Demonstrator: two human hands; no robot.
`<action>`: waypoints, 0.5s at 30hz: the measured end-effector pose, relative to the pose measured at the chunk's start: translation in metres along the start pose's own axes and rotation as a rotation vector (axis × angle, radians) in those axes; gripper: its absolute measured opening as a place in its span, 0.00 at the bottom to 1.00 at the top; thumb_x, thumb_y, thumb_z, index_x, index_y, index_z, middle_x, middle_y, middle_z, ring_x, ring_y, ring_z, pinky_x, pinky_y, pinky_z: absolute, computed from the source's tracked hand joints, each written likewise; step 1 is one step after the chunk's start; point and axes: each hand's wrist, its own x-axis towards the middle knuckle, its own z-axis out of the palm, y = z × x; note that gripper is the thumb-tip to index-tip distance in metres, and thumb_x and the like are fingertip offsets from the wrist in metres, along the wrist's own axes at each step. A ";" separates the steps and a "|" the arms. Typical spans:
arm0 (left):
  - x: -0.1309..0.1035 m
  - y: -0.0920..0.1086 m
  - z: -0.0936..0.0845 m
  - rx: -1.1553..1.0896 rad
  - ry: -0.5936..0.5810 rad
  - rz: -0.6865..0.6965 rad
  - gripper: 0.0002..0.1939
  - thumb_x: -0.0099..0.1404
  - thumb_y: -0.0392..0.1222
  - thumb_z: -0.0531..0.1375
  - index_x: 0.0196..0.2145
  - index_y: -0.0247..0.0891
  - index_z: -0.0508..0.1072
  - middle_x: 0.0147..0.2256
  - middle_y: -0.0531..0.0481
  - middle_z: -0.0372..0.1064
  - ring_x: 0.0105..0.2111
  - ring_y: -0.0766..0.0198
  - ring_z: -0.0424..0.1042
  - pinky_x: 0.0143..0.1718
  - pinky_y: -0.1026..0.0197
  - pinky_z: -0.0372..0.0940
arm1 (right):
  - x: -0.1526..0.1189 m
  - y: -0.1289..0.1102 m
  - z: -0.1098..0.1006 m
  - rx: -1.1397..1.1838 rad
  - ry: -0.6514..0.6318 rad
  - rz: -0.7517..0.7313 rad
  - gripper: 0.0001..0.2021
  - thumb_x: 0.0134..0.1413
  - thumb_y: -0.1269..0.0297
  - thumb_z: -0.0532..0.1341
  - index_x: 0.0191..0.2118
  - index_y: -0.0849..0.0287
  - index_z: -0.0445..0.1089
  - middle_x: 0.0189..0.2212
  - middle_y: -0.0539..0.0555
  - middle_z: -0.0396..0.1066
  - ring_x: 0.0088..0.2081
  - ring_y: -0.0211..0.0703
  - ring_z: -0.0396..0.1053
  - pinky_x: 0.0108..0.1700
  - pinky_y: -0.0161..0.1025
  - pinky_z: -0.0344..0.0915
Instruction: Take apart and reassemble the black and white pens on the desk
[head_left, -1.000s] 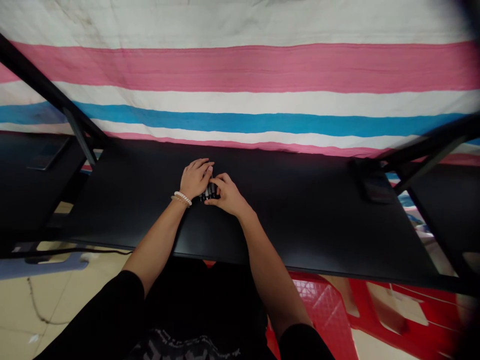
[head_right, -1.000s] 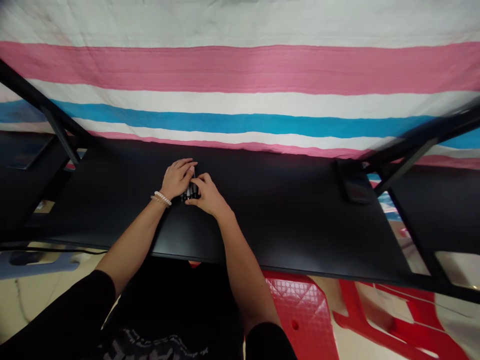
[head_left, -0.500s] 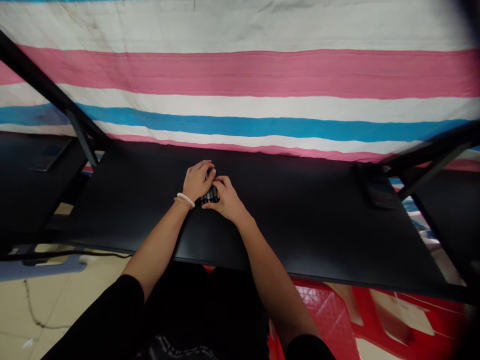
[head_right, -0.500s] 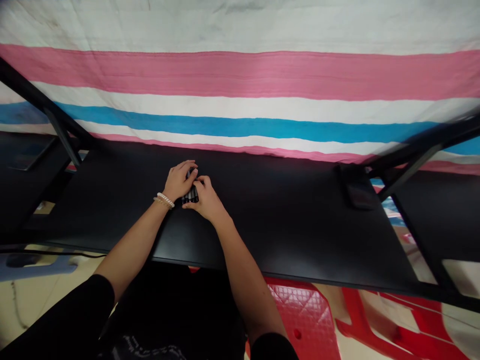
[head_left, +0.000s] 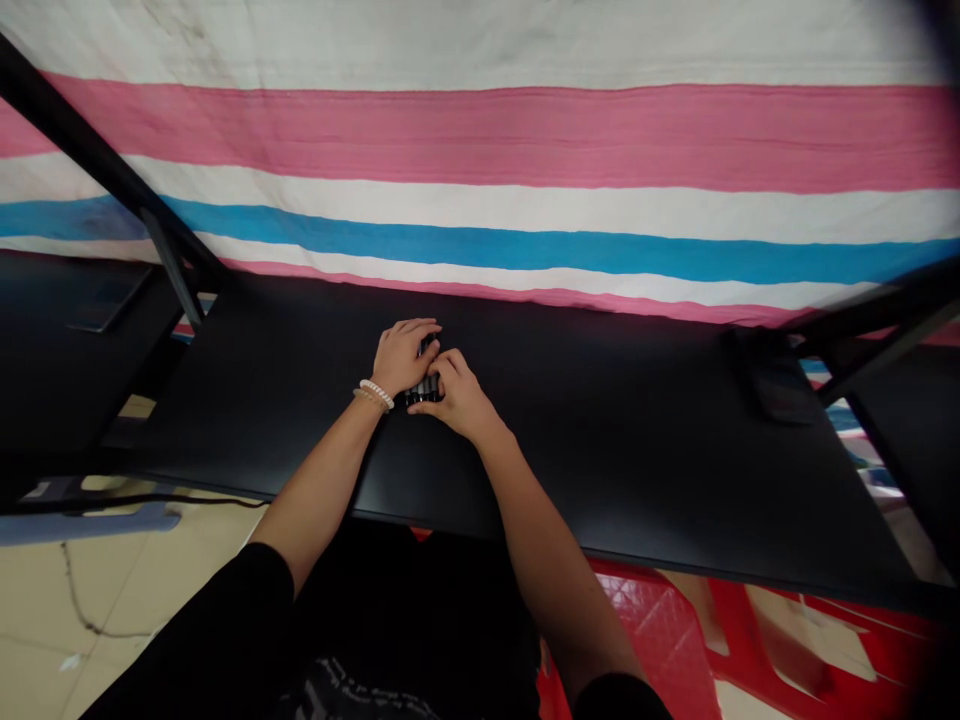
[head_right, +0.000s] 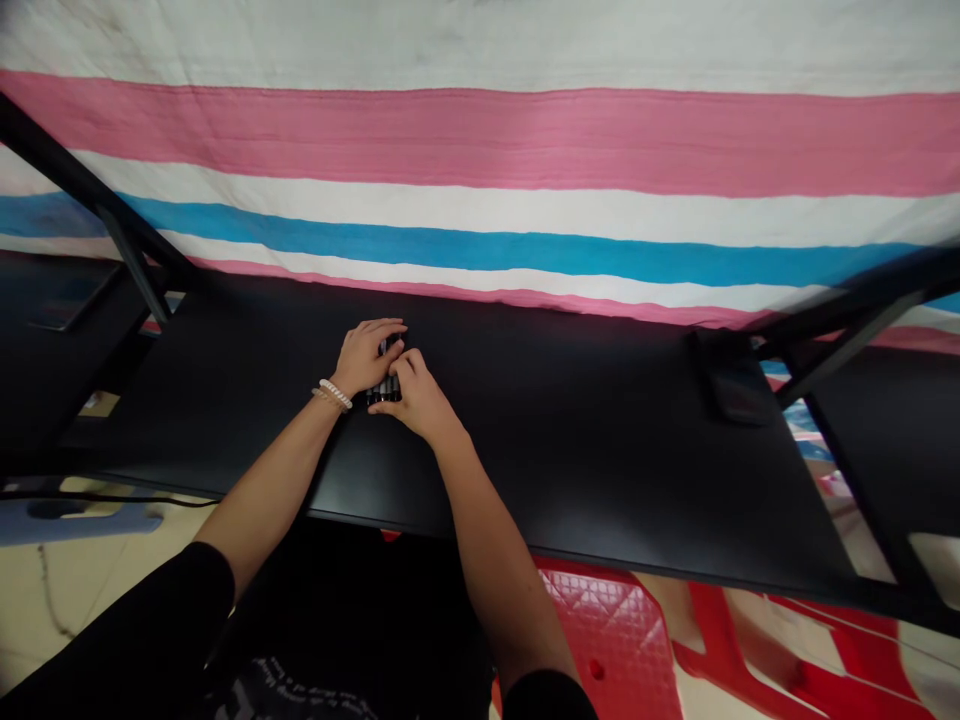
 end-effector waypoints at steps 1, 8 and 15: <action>0.000 0.000 0.000 0.001 0.002 0.001 0.14 0.69 0.41 0.60 0.51 0.47 0.78 0.57 0.48 0.74 0.59 0.47 0.68 0.58 0.41 0.60 | 0.000 0.000 0.000 -0.008 0.001 0.000 0.26 0.39 0.62 0.80 0.40 0.57 0.65 0.45 0.55 0.62 0.40 0.45 0.67 0.41 0.45 0.71; -0.001 -0.001 0.001 -0.019 0.006 0.014 0.12 0.69 0.44 0.61 0.49 0.47 0.79 0.56 0.47 0.75 0.59 0.49 0.68 0.59 0.41 0.60 | 0.000 -0.004 0.000 -0.159 -0.029 -0.013 0.21 0.46 0.57 0.76 0.39 0.56 0.66 0.43 0.54 0.64 0.36 0.45 0.67 0.38 0.43 0.68; -0.001 -0.002 0.002 -0.039 0.037 0.014 0.12 0.68 0.43 0.62 0.48 0.47 0.79 0.55 0.47 0.76 0.58 0.49 0.70 0.59 0.40 0.62 | -0.002 -0.002 0.002 -0.214 -0.035 -0.025 0.20 0.48 0.54 0.76 0.38 0.56 0.67 0.42 0.55 0.67 0.32 0.42 0.66 0.32 0.39 0.63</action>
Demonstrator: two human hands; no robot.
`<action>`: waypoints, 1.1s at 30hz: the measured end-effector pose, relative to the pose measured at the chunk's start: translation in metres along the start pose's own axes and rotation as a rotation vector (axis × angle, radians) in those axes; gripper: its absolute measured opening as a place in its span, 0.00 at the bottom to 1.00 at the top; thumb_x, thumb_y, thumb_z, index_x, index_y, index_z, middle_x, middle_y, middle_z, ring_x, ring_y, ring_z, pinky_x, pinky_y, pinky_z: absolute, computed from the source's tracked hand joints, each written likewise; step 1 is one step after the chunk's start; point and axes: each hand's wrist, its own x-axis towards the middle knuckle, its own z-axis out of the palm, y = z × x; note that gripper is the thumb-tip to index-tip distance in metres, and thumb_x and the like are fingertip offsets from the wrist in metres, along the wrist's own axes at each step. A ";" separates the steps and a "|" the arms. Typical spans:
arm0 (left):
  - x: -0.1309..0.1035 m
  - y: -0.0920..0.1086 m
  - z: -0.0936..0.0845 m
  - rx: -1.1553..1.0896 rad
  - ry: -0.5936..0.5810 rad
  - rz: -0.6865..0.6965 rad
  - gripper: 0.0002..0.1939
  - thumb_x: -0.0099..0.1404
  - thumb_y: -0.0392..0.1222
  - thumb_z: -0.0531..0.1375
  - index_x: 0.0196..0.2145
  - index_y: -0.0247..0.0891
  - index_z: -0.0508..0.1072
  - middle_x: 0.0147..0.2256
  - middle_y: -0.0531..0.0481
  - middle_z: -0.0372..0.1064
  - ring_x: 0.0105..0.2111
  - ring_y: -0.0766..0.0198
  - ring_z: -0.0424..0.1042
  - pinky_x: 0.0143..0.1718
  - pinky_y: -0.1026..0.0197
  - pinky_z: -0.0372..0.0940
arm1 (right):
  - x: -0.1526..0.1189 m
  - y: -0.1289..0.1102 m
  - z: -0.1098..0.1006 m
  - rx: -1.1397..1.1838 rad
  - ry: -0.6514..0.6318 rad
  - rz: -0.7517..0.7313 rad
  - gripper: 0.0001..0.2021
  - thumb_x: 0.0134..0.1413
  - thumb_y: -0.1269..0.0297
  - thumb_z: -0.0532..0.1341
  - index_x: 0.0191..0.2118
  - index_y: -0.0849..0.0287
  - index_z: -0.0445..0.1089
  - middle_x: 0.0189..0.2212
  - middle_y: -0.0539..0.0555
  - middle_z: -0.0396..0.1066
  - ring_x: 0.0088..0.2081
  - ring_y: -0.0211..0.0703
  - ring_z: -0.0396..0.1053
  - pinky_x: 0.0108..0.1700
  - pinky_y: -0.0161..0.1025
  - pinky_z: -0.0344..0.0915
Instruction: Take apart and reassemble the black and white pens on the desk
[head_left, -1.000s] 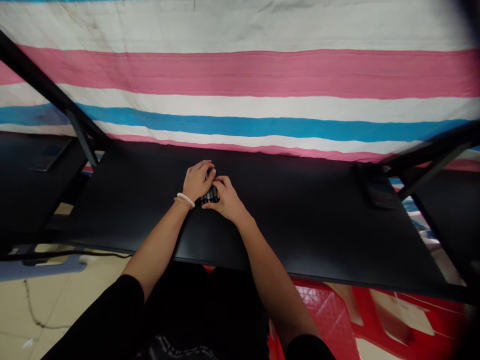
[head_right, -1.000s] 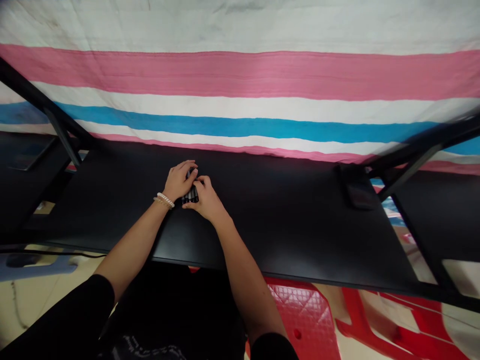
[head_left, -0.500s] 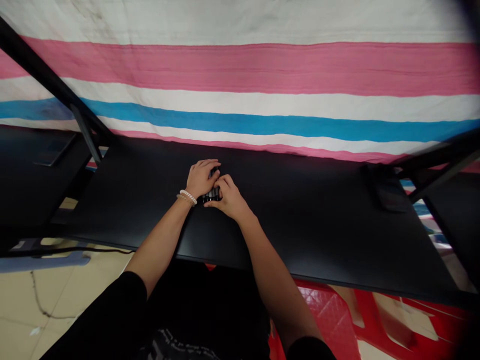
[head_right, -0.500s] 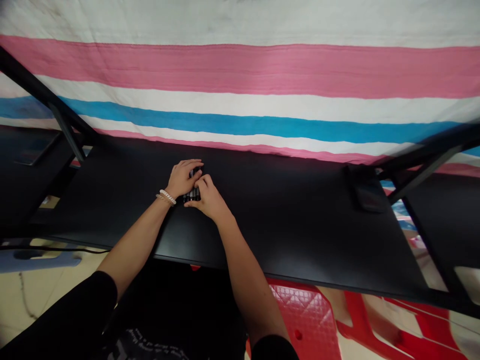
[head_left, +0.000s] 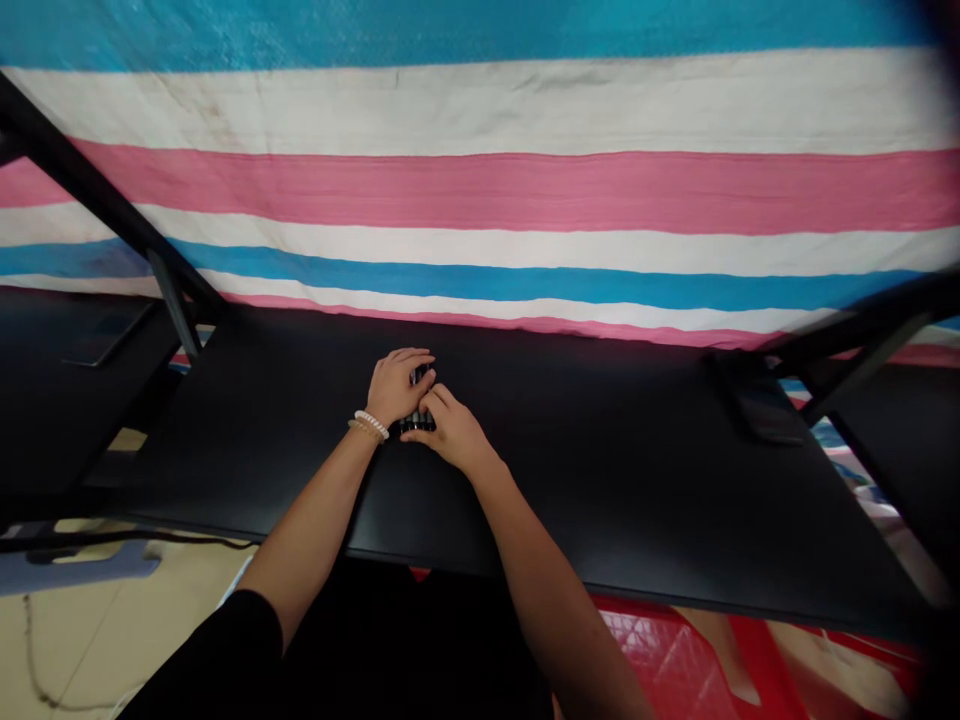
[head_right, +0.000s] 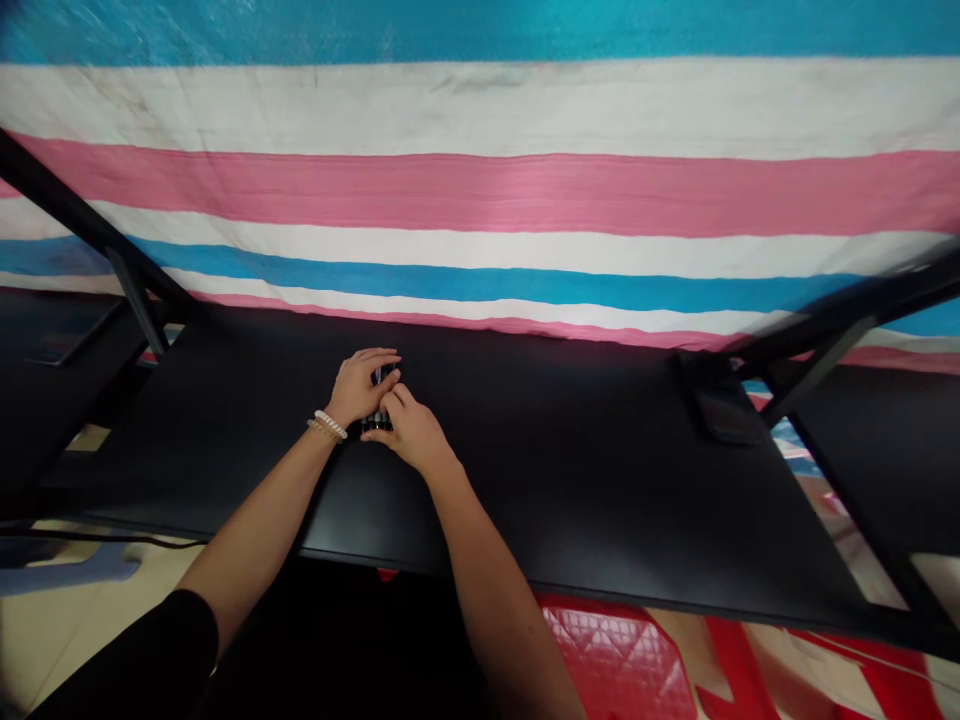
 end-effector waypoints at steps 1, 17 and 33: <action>0.000 0.000 0.000 -0.006 0.003 0.003 0.12 0.68 0.43 0.62 0.48 0.47 0.80 0.54 0.47 0.76 0.57 0.49 0.70 0.59 0.41 0.62 | 0.000 0.000 0.000 0.003 -0.001 -0.003 0.20 0.48 0.55 0.76 0.37 0.56 0.67 0.41 0.55 0.67 0.32 0.42 0.66 0.32 0.39 0.63; -0.001 -0.004 0.003 -0.029 0.036 0.025 0.14 0.71 0.46 0.60 0.50 0.45 0.79 0.54 0.48 0.77 0.60 0.48 0.69 0.62 0.39 0.62 | -0.001 0.002 -0.007 0.209 -0.013 -0.013 0.20 0.44 0.65 0.78 0.35 0.57 0.66 0.38 0.50 0.64 0.33 0.40 0.64 0.36 0.38 0.64; -0.069 -0.014 -0.036 -0.104 0.127 0.031 0.20 0.66 0.47 0.66 0.54 0.41 0.75 0.57 0.39 0.69 0.58 0.50 0.70 0.61 0.41 0.67 | -0.010 0.017 -0.021 0.475 -0.060 0.059 0.26 0.43 0.66 0.77 0.50 0.54 0.74 0.40 0.51 0.64 0.32 0.39 0.67 0.35 0.43 0.73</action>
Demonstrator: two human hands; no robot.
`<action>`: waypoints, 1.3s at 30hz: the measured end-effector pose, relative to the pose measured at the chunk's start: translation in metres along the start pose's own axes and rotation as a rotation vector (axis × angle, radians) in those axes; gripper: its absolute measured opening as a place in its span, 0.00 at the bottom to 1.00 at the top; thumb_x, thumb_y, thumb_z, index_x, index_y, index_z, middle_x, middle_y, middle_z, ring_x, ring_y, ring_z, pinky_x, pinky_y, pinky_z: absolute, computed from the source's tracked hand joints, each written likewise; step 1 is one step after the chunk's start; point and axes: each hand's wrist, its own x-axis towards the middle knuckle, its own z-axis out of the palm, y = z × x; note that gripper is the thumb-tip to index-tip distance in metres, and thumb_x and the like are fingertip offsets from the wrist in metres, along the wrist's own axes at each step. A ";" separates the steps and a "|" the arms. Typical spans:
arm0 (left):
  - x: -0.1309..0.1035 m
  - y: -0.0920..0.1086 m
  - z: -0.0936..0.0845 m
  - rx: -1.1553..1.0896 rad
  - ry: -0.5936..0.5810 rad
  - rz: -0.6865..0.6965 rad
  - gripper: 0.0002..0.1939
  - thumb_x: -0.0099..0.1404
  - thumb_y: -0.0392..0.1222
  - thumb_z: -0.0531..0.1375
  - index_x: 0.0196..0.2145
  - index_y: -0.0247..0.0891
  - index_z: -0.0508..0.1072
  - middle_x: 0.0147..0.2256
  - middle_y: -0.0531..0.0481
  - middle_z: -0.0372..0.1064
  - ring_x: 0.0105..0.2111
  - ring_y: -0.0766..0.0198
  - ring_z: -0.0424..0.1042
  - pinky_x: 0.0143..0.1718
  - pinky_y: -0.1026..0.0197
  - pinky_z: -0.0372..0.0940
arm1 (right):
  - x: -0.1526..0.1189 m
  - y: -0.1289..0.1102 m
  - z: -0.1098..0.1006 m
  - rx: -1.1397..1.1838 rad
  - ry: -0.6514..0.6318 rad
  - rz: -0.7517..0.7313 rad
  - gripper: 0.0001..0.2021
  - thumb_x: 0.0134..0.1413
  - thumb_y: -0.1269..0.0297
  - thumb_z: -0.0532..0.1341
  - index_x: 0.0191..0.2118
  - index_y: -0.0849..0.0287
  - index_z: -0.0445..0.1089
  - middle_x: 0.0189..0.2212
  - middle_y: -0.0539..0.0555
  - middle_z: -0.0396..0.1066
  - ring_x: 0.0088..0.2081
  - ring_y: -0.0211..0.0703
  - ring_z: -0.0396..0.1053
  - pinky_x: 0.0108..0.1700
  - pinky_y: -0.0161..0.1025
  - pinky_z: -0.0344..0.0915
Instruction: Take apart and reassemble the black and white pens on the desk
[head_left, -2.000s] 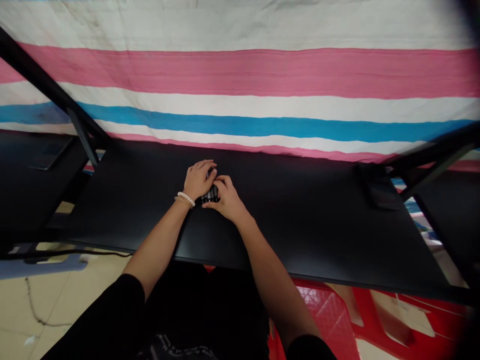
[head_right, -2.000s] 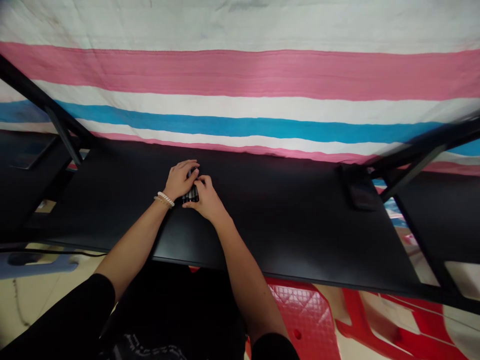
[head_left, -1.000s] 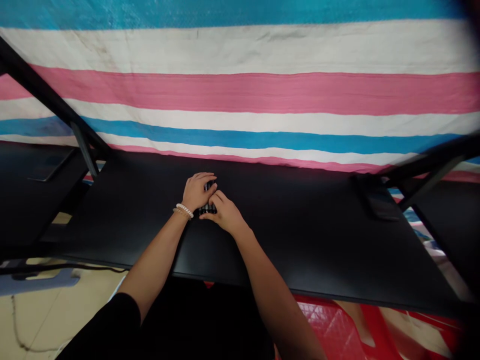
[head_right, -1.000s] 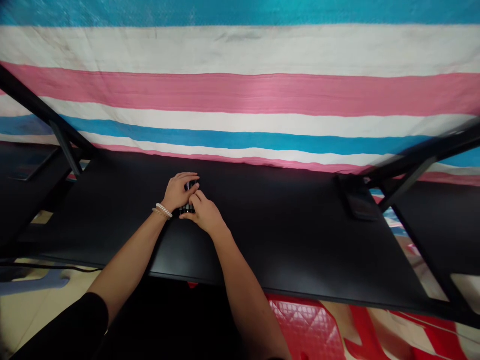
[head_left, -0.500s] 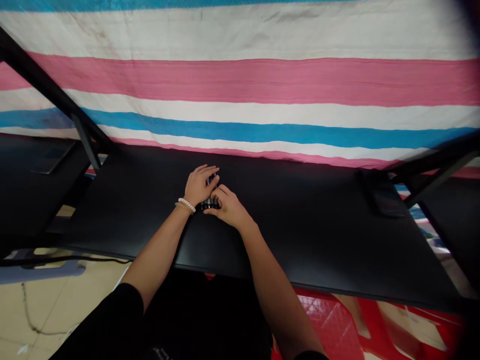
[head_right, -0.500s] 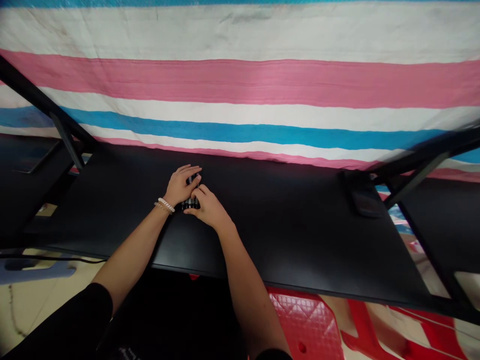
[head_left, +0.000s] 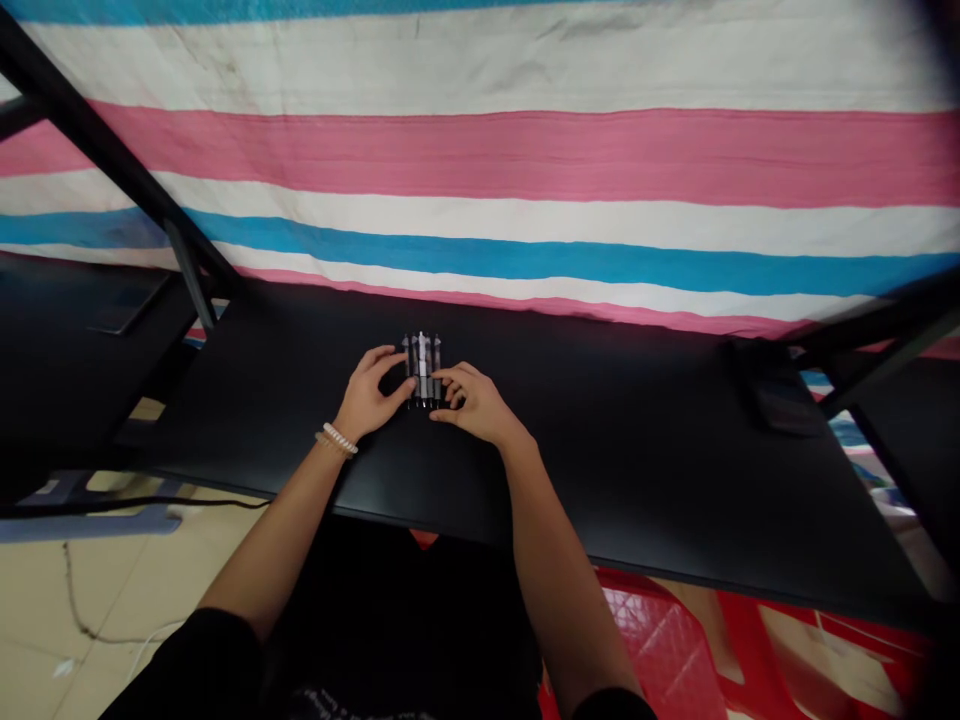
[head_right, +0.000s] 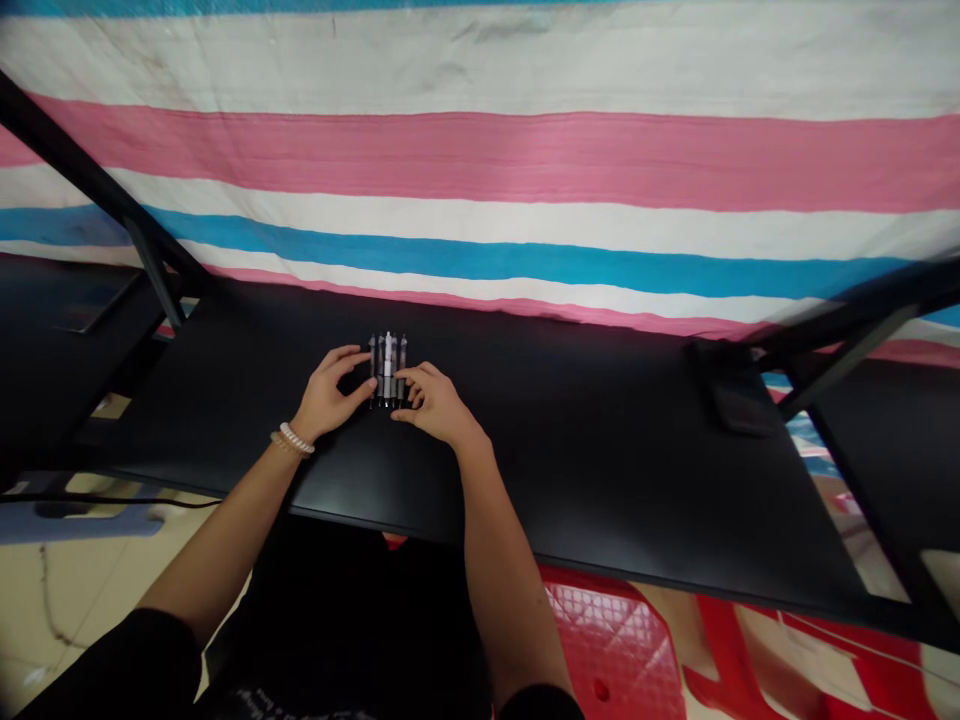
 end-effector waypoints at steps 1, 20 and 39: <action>-0.007 0.000 -0.004 0.014 -0.051 0.025 0.24 0.63 0.48 0.68 0.56 0.42 0.74 0.59 0.39 0.67 0.59 0.50 0.69 0.62 0.41 0.66 | 0.000 0.001 0.000 -0.002 0.003 -0.002 0.25 0.43 0.66 0.76 0.50 0.54 0.74 0.39 0.51 0.64 0.32 0.39 0.67 0.35 0.43 0.73; -0.014 0.000 0.003 0.052 -0.137 0.164 0.22 0.61 0.46 0.71 0.53 0.42 0.78 0.57 0.43 0.74 0.55 0.52 0.72 0.58 0.41 0.68 | -0.003 0.006 0.010 -0.116 0.100 -0.100 0.19 0.50 0.61 0.73 0.48 0.55 0.75 0.36 0.51 0.67 0.29 0.38 0.66 0.33 0.42 0.72; -0.012 -0.005 -0.001 -0.098 -0.115 0.087 0.23 0.57 0.48 0.73 0.49 0.39 0.80 0.57 0.38 0.72 0.56 0.49 0.75 0.59 0.38 0.70 | -0.004 0.008 0.012 -0.071 0.134 -0.076 0.21 0.50 0.56 0.72 0.51 0.54 0.75 0.43 0.55 0.66 0.31 0.40 0.68 0.34 0.44 0.74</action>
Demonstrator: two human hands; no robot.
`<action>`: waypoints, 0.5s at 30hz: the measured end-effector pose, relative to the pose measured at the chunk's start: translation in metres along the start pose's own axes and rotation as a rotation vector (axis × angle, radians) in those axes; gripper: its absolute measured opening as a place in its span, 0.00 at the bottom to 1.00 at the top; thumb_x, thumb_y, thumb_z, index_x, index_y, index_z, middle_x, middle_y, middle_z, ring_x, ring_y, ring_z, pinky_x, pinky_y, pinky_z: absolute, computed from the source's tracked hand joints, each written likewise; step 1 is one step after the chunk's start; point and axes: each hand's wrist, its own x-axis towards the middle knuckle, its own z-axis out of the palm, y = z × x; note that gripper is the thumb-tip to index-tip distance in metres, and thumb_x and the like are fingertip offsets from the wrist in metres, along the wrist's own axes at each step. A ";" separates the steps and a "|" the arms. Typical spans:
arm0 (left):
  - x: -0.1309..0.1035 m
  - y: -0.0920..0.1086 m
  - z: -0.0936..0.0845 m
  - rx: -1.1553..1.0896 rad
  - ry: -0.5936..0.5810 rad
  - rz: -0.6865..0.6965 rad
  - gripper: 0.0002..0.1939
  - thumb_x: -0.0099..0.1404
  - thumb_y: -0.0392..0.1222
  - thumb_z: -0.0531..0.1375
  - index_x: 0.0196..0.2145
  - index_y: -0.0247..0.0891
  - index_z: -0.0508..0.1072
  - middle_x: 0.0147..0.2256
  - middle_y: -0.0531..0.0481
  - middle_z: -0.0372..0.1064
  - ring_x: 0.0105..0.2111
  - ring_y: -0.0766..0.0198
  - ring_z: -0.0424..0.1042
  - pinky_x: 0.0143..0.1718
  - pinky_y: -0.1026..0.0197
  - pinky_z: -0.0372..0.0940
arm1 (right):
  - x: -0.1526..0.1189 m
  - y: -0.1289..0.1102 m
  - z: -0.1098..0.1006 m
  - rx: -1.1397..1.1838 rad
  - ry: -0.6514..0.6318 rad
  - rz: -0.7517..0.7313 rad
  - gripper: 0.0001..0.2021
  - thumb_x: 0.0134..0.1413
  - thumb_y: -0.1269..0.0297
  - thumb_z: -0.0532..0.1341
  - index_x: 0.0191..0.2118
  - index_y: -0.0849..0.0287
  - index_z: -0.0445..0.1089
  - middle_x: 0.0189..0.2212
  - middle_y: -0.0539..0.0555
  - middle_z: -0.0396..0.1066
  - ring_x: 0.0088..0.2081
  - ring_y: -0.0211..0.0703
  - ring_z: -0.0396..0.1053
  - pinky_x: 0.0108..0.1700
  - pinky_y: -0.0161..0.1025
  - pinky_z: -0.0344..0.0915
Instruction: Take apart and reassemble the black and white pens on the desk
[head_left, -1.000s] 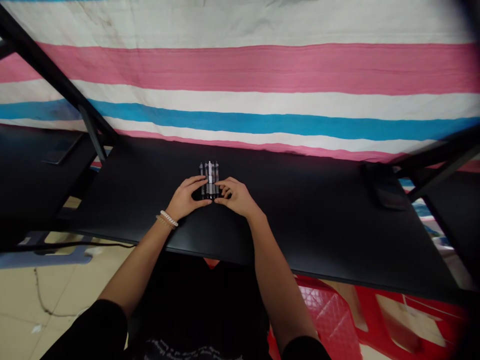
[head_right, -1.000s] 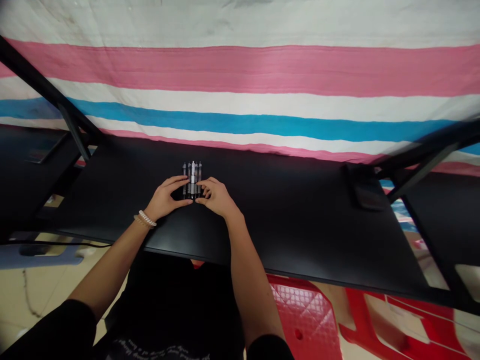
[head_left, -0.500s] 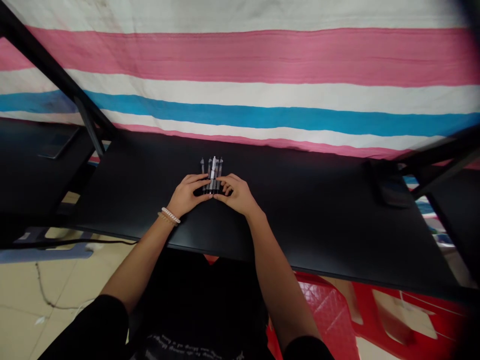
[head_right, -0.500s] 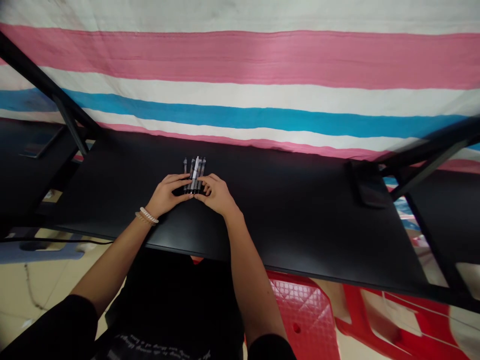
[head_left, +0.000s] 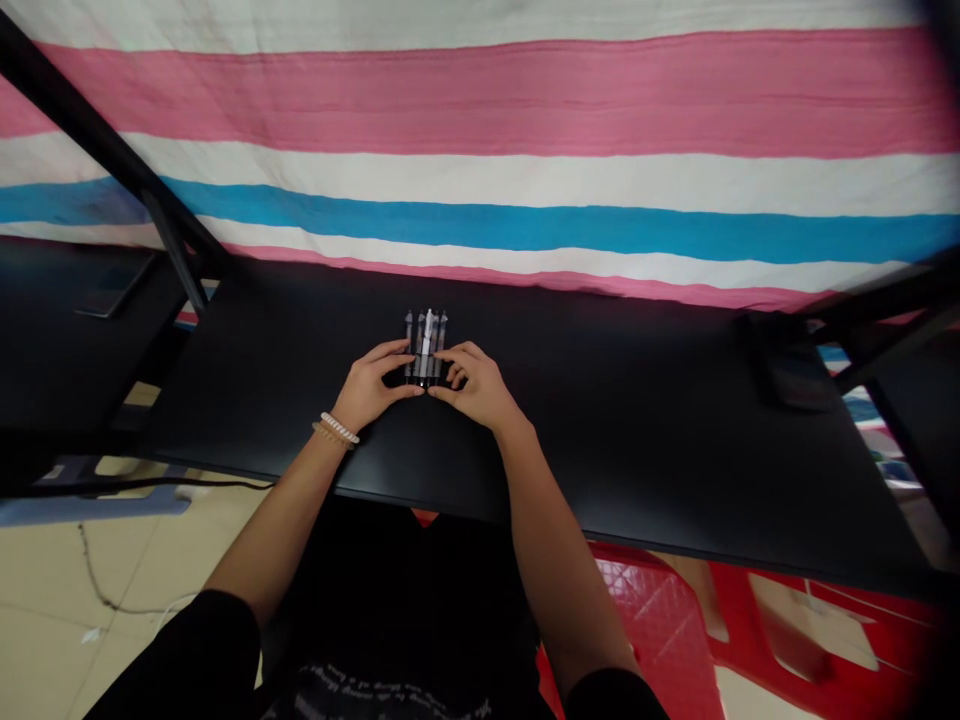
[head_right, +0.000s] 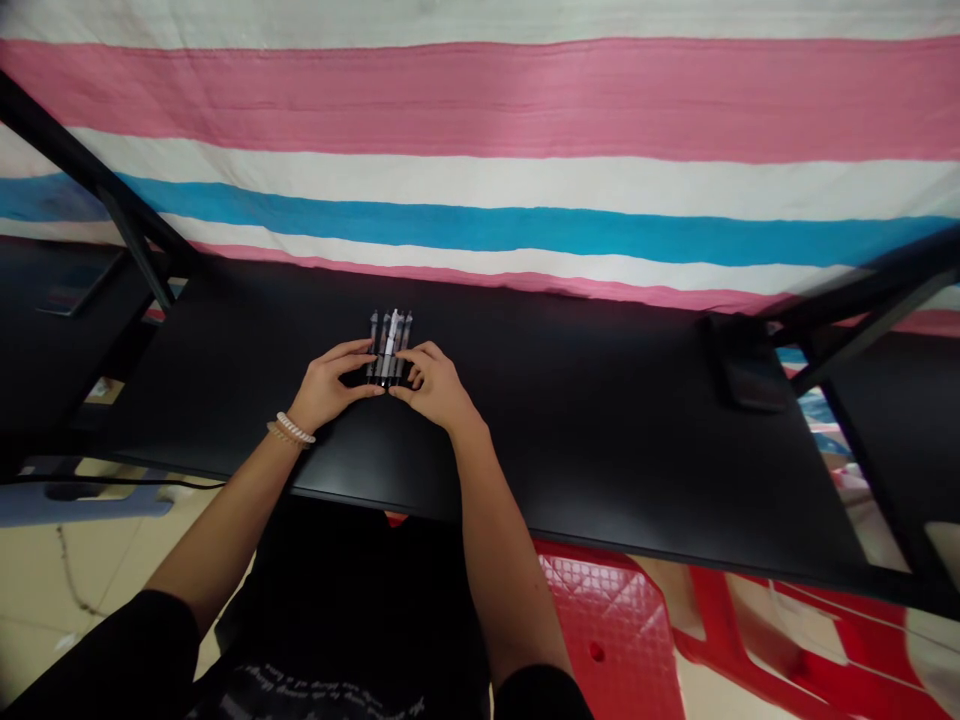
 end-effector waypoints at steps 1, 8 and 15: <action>0.000 0.000 0.000 -0.026 -0.003 -0.011 0.24 0.57 0.49 0.73 0.49 0.39 0.79 0.57 0.38 0.72 0.55 0.49 0.75 0.57 0.39 0.72 | 0.000 -0.001 0.000 -0.004 -0.002 -0.001 0.21 0.50 0.57 0.72 0.50 0.54 0.75 0.43 0.55 0.66 0.31 0.39 0.68 0.34 0.44 0.74; 0.000 0.002 0.002 -0.113 -0.028 -0.060 0.24 0.56 0.47 0.74 0.49 0.37 0.79 0.56 0.39 0.72 0.50 0.53 0.78 0.51 0.46 0.78 | 0.001 -0.001 -0.001 -0.002 -0.003 -0.016 0.19 0.49 0.62 0.72 0.49 0.56 0.75 0.42 0.54 0.66 0.31 0.38 0.68 0.33 0.43 0.73; -0.001 0.004 0.006 -0.151 0.002 -0.104 0.22 0.57 0.47 0.73 0.48 0.37 0.80 0.54 0.41 0.72 0.47 0.56 0.79 0.49 0.48 0.79 | 0.001 -0.002 -0.001 -0.006 -0.003 -0.009 0.19 0.50 0.59 0.72 0.48 0.55 0.75 0.43 0.55 0.66 0.30 0.38 0.68 0.33 0.42 0.74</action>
